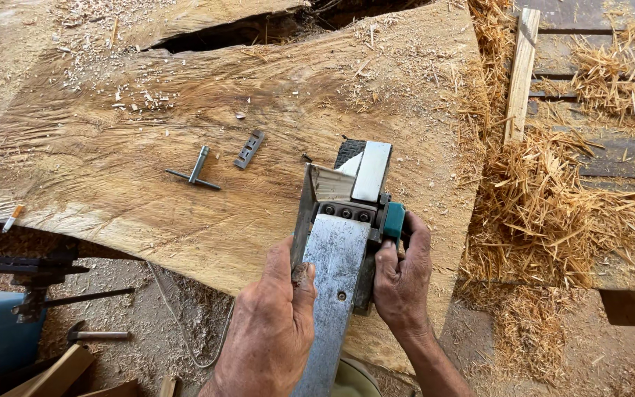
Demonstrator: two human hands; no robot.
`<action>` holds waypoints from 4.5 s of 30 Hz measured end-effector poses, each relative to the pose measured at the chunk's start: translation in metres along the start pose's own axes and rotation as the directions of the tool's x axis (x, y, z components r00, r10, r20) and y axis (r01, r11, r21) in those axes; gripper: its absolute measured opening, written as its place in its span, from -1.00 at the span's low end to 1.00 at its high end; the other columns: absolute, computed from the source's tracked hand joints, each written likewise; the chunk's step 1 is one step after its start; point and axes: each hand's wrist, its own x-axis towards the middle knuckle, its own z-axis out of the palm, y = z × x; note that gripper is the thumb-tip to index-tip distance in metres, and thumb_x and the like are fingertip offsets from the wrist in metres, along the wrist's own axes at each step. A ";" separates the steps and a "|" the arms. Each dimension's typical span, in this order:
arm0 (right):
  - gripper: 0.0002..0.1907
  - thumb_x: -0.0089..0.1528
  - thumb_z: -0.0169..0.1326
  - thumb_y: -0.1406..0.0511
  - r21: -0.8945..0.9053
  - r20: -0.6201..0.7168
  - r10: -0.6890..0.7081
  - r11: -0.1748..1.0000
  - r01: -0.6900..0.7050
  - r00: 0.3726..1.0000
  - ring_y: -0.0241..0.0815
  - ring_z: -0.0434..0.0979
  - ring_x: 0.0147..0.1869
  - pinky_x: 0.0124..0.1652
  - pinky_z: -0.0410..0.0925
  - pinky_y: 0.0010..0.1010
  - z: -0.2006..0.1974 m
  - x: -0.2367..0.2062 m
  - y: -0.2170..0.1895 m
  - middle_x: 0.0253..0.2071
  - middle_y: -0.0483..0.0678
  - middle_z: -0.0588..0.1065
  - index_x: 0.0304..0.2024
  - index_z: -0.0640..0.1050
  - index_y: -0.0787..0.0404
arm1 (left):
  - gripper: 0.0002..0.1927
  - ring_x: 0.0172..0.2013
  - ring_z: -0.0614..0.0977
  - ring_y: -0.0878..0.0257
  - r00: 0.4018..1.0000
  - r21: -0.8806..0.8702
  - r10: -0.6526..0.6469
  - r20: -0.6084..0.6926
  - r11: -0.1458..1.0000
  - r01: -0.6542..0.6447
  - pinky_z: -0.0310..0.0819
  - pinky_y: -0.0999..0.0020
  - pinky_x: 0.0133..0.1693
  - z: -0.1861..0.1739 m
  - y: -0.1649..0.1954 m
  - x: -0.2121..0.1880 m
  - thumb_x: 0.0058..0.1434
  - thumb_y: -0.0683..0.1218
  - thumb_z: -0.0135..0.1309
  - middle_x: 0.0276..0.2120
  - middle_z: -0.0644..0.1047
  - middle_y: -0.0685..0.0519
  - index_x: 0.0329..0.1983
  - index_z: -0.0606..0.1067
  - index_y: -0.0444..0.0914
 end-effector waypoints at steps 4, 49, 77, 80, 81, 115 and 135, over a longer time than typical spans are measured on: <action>-0.50 0.32 -0.19 0.37 0.005 0.027 0.073 0.997 -0.074 0.997 -0.19 0.49 -0.09 -0.22 0.52 -0.33 0.000 0.002 -0.001 0.05 0.10 0.33 0.32 0.20 0.32 | -0.50 -0.45 0.80 0.07 0.999 -0.050 -0.042 0.030 0.998 0.043 0.66 0.15 -0.49 0.000 0.001 0.001 0.32 -0.12 -0.07 -0.44 0.65 -0.09 0.34 0.27 -0.17; -0.51 0.32 -0.20 0.38 -0.015 0.026 0.079 0.997 -0.079 0.997 -0.24 0.49 -0.12 -0.25 0.53 -0.38 0.002 0.002 -0.004 0.02 0.08 0.34 0.32 0.19 0.30 | -0.53 -0.50 0.78 0.08 0.996 -0.053 -0.055 0.072 0.997 0.059 0.58 0.08 -0.52 -0.007 0.001 0.004 0.32 -0.09 -0.04 -0.47 0.63 -0.12 0.30 0.29 -0.17; -0.48 0.34 -0.20 0.24 -0.045 -0.012 -0.025 0.999 0.025 1.000 -0.03 0.44 0.15 0.12 0.40 -0.15 0.004 0.002 -0.002 0.05 0.16 0.36 0.31 0.23 0.35 | -0.62 -0.62 0.60 0.12 0.995 0.270 0.010 0.099 0.962 -0.037 0.53 0.13 -0.61 0.006 -0.032 0.052 0.33 -0.16 -0.05 -0.59 0.54 -0.02 0.20 0.27 -0.27; -0.50 0.33 -0.19 0.30 -0.043 -0.019 -0.024 0.999 0.023 1.000 -0.07 0.46 0.12 0.10 0.41 -0.20 0.004 0.001 -0.003 0.05 0.14 0.39 0.31 0.24 0.35 | -0.45 -0.56 0.66 -0.05 0.976 0.305 0.213 0.033 0.928 -0.213 0.56 0.01 -0.48 0.011 -0.033 0.049 0.23 -0.18 0.04 -0.58 0.58 -0.16 0.27 0.21 -0.44; -0.49 0.32 -0.19 0.31 -0.009 -0.010 0.031 0.999 -0.031 0.999 -0.09 0.48 0.07 0.04 0.44 -0.23 0.004 0.001 -0.003 0.04 0.13 0.39 0.31 0.24 0.34 | -0.37 -0.53 0.67 -0.08 0.982 0.337 0.182 0.049 0.922 -0.188 0.58 -0.01 -0.45 0.011 -0.033 0.049 0.25 -0.17 0.04 -0.55 0.58 -0.20 0.34 0.16 -0.45; -0.47 0.31 -0.21 0.32 -0.076 -0.008 -0.018 0.997 0.017 1.000 -0.09 0.46 0.06 0.01 0.45 -0.20 0.005 0.001 0.001 0.02 0.13 0.36 0.33 0.22 0.35 | -0.21 -0.51 0.68 0.02 0.983 0.436 0.134 0.127 0.883 -0.177 0.59 0.06 -0.44 0.011 -0.028 0.050 0.27 -0.14 0.02 -0.50 0.59 -0.17 0.47 -0.02 -0.50; -0.50 0.31 -0.18 0.36 -0.051 0.009 -0.026 0.998 0.027 1.000 -0.17 0.46 0.01 -0.07 0.47 -0.24 0.003 0.003 -0.003 0.01 0.09 0.34 0.32 0.21 0.34 | -0.21 -0.48 0.70 -0.01 0.987 0.425 0.109 0.114 0.893 -0.148 0.61 0.07 -0.42 0.011 -0.025 0.050 0.27 -0.14 0.03 -0.46 0.60 -0.20 0.47 -0.02 -0.46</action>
